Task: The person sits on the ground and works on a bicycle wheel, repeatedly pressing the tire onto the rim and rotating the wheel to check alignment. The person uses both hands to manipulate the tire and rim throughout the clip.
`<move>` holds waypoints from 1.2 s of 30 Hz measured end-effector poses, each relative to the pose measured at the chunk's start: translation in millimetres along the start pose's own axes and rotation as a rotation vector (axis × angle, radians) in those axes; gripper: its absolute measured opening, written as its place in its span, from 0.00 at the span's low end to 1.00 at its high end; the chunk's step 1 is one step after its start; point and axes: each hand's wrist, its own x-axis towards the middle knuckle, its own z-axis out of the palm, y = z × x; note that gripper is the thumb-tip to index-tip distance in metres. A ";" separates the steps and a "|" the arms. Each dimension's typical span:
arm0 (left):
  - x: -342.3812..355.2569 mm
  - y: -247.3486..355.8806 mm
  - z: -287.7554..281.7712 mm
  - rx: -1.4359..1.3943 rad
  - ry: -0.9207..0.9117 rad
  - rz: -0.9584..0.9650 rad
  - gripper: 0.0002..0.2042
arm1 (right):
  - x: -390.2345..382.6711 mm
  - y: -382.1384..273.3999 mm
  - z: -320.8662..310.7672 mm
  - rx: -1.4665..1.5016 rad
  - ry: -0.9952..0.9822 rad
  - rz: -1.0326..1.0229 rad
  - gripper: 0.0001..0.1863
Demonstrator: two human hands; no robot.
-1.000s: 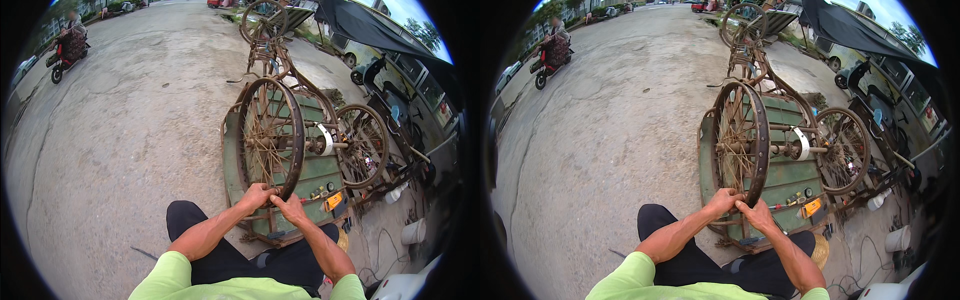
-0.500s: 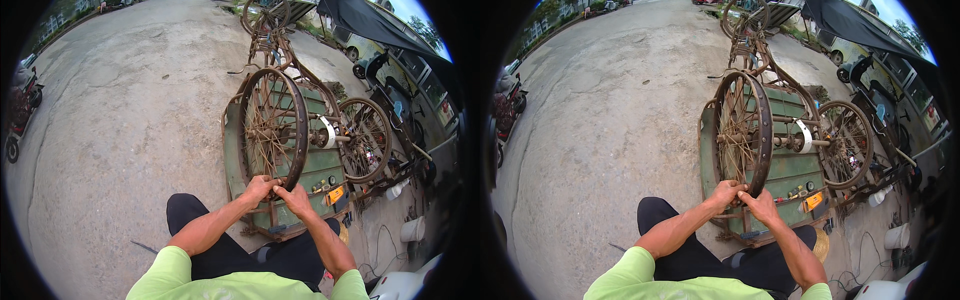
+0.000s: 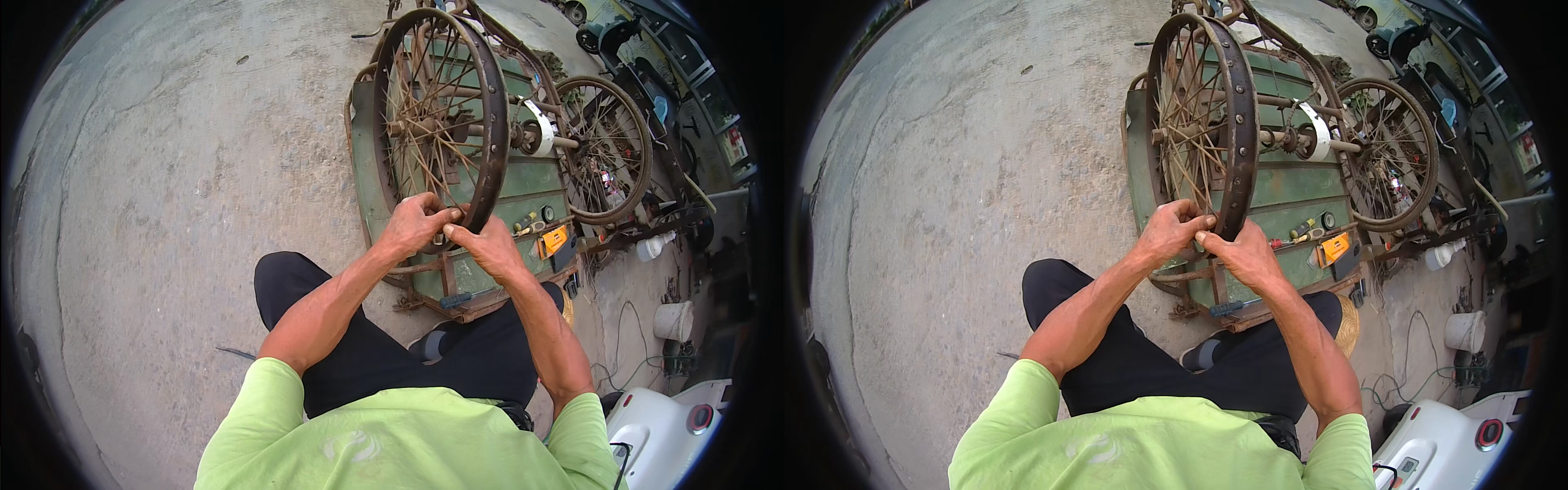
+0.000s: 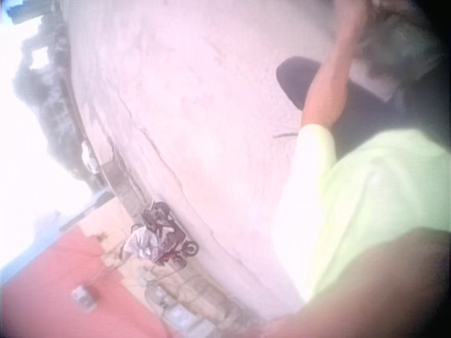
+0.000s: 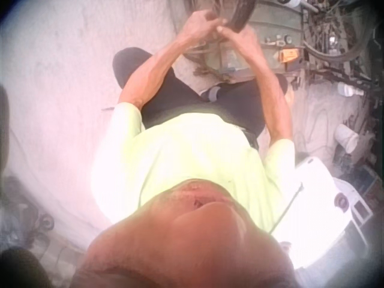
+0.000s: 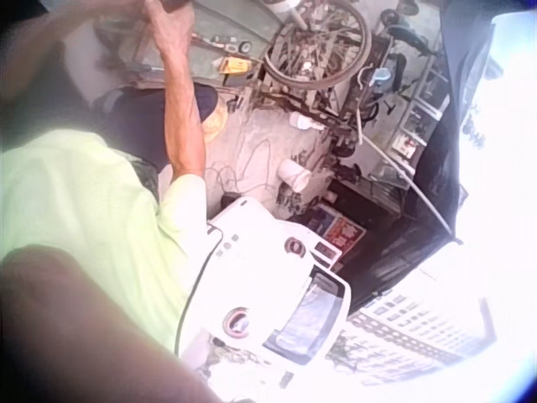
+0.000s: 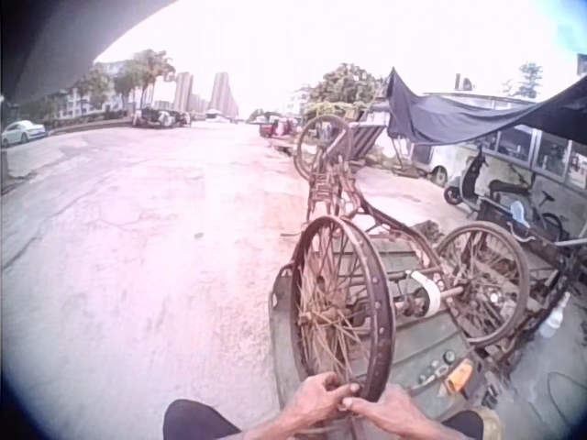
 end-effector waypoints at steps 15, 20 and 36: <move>-3.9 12.0 11.5 -0.075 0.013 -0.009 0.17 | -3.0 -6.4 1.4 0.067 -0.039 -0.027 0.23; 1.3 0.9 14.7 -0.050 0.067 0.094 0.15 | -2.5 -7.6 0.4 -0.008 -0.058 0.026 0.21; -5.7 19.0 -1.5 -0.270 -0.113 -0.114 0.17 | -9.3 -18.8 3.7 0.052 -0.042 -0.007 0.28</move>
